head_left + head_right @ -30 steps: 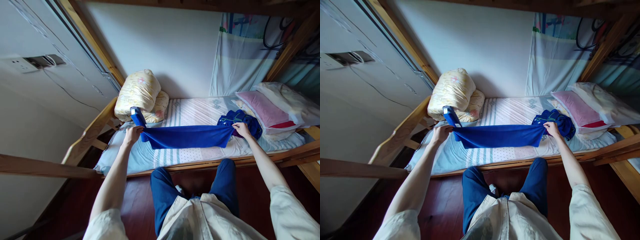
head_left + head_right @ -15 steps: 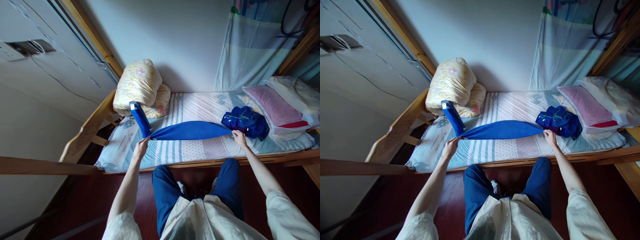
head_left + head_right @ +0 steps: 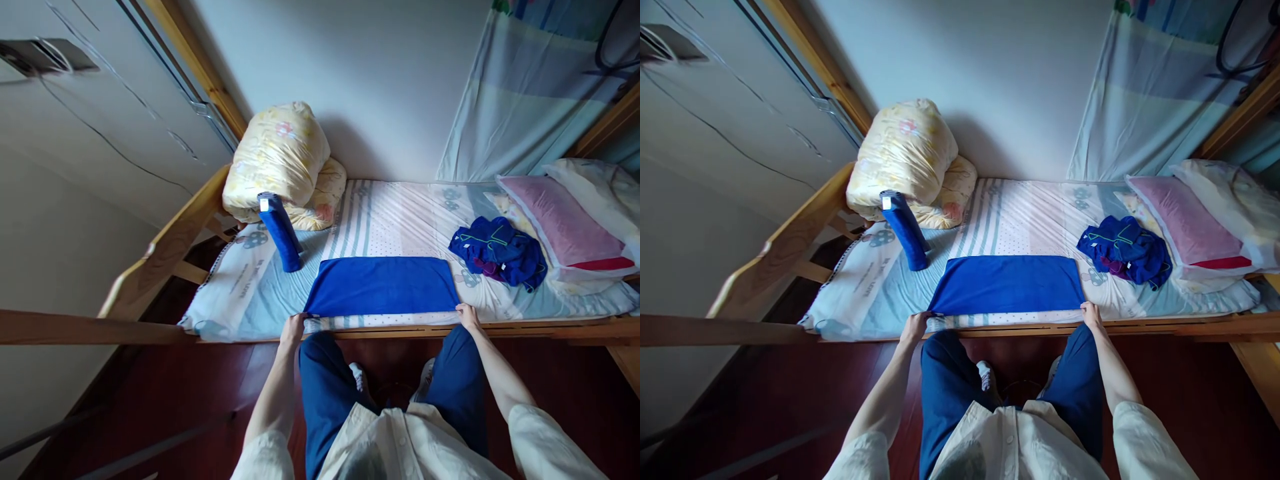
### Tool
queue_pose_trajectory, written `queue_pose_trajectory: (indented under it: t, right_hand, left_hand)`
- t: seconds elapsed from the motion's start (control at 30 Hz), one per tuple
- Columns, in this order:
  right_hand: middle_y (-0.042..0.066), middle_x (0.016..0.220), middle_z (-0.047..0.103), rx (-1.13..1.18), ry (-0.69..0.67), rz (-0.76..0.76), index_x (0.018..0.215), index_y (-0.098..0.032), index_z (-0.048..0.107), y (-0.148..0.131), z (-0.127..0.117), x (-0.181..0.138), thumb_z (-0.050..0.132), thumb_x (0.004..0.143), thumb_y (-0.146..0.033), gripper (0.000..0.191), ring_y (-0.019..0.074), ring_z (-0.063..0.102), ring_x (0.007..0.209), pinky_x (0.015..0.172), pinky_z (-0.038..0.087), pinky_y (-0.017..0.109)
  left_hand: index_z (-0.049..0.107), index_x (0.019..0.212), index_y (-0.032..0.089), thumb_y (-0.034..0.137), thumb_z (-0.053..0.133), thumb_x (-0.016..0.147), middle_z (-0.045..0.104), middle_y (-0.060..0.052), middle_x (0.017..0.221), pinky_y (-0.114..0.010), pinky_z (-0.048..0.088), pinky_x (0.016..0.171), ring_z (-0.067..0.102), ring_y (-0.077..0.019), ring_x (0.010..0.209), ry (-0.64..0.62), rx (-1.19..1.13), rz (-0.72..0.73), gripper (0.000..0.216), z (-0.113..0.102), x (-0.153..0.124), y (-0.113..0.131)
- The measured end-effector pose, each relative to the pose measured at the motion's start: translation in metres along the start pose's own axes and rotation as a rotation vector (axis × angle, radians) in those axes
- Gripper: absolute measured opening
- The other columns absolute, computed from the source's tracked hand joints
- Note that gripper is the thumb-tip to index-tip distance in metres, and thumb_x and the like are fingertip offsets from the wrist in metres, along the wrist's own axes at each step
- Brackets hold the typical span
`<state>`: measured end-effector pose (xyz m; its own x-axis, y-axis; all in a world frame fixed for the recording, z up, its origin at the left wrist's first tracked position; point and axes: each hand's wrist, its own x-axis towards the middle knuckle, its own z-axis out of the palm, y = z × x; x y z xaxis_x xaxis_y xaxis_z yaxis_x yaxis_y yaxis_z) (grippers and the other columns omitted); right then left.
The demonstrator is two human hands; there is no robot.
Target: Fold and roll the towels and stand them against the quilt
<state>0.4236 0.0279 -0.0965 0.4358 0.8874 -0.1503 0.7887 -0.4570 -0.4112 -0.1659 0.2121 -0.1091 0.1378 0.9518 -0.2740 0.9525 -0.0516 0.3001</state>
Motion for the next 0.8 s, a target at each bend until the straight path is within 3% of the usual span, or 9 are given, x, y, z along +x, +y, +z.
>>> queue_pose_trajectory:
  t: [0.17,0.3,0.47,0.53,0.63,0.8]
  right_hand:
    - [0.009,0.099,0.080,-0.046,-0.079,0.068,0.084,-0.018,0.080,0.011,0.002,-0.007,0.057,0.079,0.002,0.031,0.0225,0.076,0.099,0.096,0.056,0.030]
    - [0.010,0.102,0.080,-0.098,-0.114,0.124,0.091,-0.018,0.081,0.011,0.005,-0.010,0.059,0.082,0.001,0.030,0.0222,0.075,0.100,0.093,0.056,0.028]
    - [0.014,0.099,0.078,-0.175,-0.140,0.214,0.089,-0.017,0.082,0.007,0.006,-0.006,0.061,0.079,0.000,0.029,0.0239,0.075,0.091,0.083,0.055,0.028]
    - [0.017,0.102,0.076,-0.205,-0.139,0.242,0.087,-0.017,0.082,0.001,0.007,-0.004,0.060,0.080,0.000,0.029,0.0243,0.075,0.088,0.082,0.053,0.029]
    - [0.017,0.103,0.075,-0.246,-0.124,0.279,0.088,-0.018,0.082,-0.017,0.011,-0.004,0.057,0.085,-0.003,0.028,0.0232,0.074,0.089,0.082,0.051,0.028]
    - [0.010,0.092,0.075,-0.174,-0.103,0.188,0.082,-0.019,0.077,-0.057,0.036,-0.015,0.053,0.085,-0.001,0.030,0.0206,0.071,0.089,0.082,0.050,0.025]
  left_hand:
    - [0.080,0.112,0.018,0.004,0.046,0.089,0.079,-0.010,0.117,-0.030,0.057,0.099,0.075,-0.0236,0.111,0.037,-0.070,0.037,0.043,0.004,-0.017,-0.015]
    - [0.080,0.107,0.021,0.009,0.050,0.089,0.079,-0.009,0.115,-0.029,0.057,0.100,0.075,-0.0229,0.110,0.026,-0.050,0.075,0.037,0.005,-0.024,-0.015]
    - [0.080,0.097,0.019,0.015,0.052,0.088,0.077,-0.015,0.103,-0.037,0.059,0.088,0.076,-0.0287,0.100,-0.023,0.147,-0.090,0.030,-0.001,-0.010,-0.002]
    - [0.080,0.098,0.016,0.016,0.048,0.091,0.076,-0.019,0.107,-0.042,0.059,0.090,0.072,-0.0332,0.109,0.000,0.176,-0.093,0.032,0.000,0.000,0.015]
    - [0.075,0.120,0.013,0.014,0.044,0.093,0.068,-0.022,0.133,-0.050,0.053,0.105,0.061,-0.0366,0.130,0.116,0.081,0.061,0.041,0.016,0.016,0.056]
    - [0.058,0.148,0.015,0.018,0.044,0.096,0.042,-0.017,0.164,-0.057,0.030,0.126,0.034,-0.0352,0.155,0.189,-0.150,0.218,0.054,0.081,0.034,0.146]
